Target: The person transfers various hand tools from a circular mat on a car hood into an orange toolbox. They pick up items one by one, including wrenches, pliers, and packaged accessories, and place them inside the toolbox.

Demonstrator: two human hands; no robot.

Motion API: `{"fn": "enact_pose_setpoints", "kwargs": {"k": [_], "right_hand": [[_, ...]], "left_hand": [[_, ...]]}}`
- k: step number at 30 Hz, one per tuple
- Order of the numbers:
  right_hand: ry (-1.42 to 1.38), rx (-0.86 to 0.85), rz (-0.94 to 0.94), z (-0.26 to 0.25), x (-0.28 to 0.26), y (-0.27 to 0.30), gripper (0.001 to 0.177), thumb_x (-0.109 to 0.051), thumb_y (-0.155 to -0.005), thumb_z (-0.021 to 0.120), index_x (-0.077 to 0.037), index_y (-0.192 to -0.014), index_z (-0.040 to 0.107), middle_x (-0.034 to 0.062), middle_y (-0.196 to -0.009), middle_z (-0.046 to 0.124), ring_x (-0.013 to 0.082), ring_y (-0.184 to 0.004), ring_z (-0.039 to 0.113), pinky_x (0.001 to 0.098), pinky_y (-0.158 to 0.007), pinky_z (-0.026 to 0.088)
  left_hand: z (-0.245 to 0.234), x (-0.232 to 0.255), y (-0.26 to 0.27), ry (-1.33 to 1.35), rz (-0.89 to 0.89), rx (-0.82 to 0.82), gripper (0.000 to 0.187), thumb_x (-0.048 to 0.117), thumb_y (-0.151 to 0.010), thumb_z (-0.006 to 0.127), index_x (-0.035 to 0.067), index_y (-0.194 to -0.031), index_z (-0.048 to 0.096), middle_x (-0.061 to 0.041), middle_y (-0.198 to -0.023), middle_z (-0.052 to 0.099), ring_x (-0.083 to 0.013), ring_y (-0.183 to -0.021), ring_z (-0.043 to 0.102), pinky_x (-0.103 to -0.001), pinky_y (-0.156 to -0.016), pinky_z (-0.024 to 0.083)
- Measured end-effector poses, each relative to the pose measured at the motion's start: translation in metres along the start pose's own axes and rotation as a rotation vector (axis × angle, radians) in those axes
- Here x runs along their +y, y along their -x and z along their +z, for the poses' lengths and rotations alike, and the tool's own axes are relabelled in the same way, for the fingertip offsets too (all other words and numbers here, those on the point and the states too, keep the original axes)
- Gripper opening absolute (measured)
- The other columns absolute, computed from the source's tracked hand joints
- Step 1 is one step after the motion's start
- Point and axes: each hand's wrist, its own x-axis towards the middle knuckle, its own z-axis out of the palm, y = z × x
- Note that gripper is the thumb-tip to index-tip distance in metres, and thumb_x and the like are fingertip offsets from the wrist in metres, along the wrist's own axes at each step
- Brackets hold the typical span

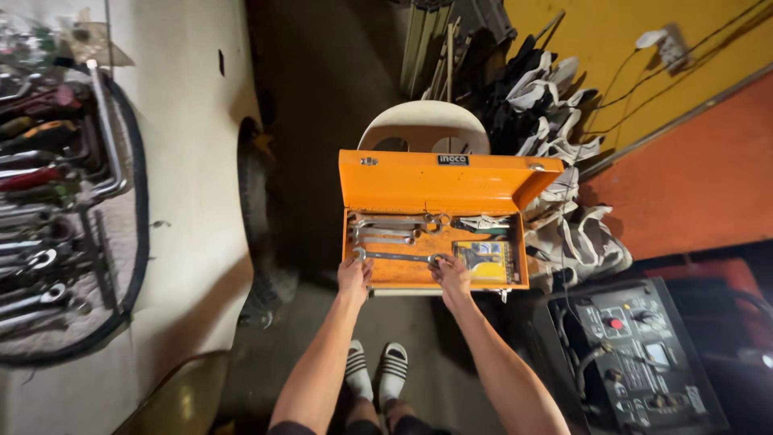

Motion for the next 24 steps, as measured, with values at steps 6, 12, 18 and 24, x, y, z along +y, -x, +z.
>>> {"fn": "enact_pose_setpoints", "kwargs": {"k": [6,12,18,24], "right_hand": [[0.014,0.105,0.085,0.000,0.040,-0.068,0.026,-0.010,-0.099,0.063,-0.005,-0.122,0.052,0.0132,-0.104,0.072,0.0237,-0.091,0.074,0.0316,-0.075,0.058],[0.076,0.156,0.061,0.005,0.070,-0.125,0.023,-0.008,-0.098,0.063,-0.004,-0.119,0.055,0.0139,-0.102,0.073,0.0234,-0.083,0.075,0.0322,-0.069,0.057],[0.093,0.136,-0.009,0.005,0.089,-0.146,0.022,-0.005,-0.101,0.064,-0.002,-0.120,0.054,0.0102,-0.105,0.073,0.0184,-0.084,0.073,0.0263,-0.067,0.054],[0.184,0.193,0.016,0.003,0.103,-0.164,0.016,-0.001,-0.098,0.063,0.000,-0.114,0.064,0.0123,-0.103,0.072,0.0192,-0.084,0.074,0.0281,-0.067,0.055]], "left_hand": [[-0.017,-0.018,-0.066,0.225,-0.082,-0.103,0.022,0.004,-0.101,0.047,0.014,-0.116,0.061,0.000,-0.094,0.067,-0.0139,-0.078,0.062,-0.030,-0.068,0.051],[-0.019,-0.037,-0.121,0.243,-0.100,-0.020,0.030,0.003,-0.100,0.046,0.019,-0.123,0.057,0.003,-0.110,0.065,-0.0169,-0.104,0.065,-0.039,-0.084,0.053],[-0.016,-0.049,-0.141,0.309,-0.108,0.058,0.045,0.002,-0.099,0.047,0.025,-0.137,0.046,0.003,-0.119,0.056,-0.0251,-0.120,0.062,-0.052,-0.098,0.047],[-0.016,-0.050,-0.141,0.281,-0.034,-0.003,0.067,0.001,-0.094,0.047,0.031,-0.152,0.037,0.006,-0.123,0.058,-0.0241,-0.127,0.059,-0.047,-0.098,0.044]]}}
